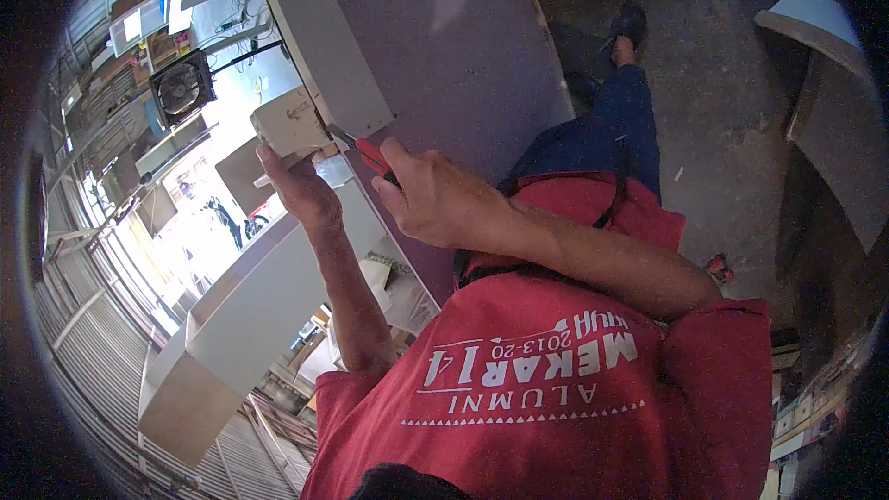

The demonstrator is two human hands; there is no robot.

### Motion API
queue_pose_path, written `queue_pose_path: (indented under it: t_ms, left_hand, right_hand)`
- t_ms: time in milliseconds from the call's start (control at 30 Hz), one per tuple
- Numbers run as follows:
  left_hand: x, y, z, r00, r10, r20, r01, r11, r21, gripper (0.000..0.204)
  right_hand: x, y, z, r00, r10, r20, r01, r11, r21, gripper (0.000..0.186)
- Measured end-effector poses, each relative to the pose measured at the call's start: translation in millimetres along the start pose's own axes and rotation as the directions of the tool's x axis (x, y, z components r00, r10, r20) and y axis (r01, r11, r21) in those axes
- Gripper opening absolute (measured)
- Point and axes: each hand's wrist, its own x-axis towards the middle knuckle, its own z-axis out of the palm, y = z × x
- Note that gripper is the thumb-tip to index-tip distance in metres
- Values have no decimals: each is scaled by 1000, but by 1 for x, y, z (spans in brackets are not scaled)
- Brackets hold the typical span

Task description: The person picks up a utility knife and a block from a table, trims the edges of a wooden cabinet using the utility knife, and places the tools back onto the table.

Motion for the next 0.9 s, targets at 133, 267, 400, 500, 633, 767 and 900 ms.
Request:
queue_pose_path:
  t_ms: [133, 267, 400, 500, 633, 767, 900]
  left_hand:
    - [-2, 3, 4, 1000, -2, -23, 2, 1000, 13, 69]
    - [-1, 1, -1, 1000, 19, 18, -19, 1000, 2, 70]
    - [0, 0, -4, 999, 8, 49, -8, 1000, -2, 66]
    - [1, -1, -7, 996, 14, 90, -12, 1000, -21, 62]
    - [1, -3, -6, 996, 23, 83, -18, 998, -52, 61]
    - [-1, 0, -4, 996, -9, 94, 14, 999, -49, 60]
    - [-2, -1, -1, 998, 41, 54, -38, 998, -51, 68]
  right_hand:
    - [-3, -6, 1, 999, 12, -37, -12, 1000, -8, 30]
    - [-4, -6, 3, 996, -9, -90, 8, 1000, -18, 29]
    - [-4, -8, 1, 998, 38, -53, -33, 996, 80, 30]
    - [-4, -7, 5, 994, 57, -92, -51, 997, 61, 31]
    - [-3, -8, 3, 995, 42, -86, -37, 998, 56, 34]
    - [-3, -10, 2, 996, 54, -68, -53, 998, 19, 33]
    - [-3, 3, 11, 993, 5, -117, -1, 999, 35, 33]
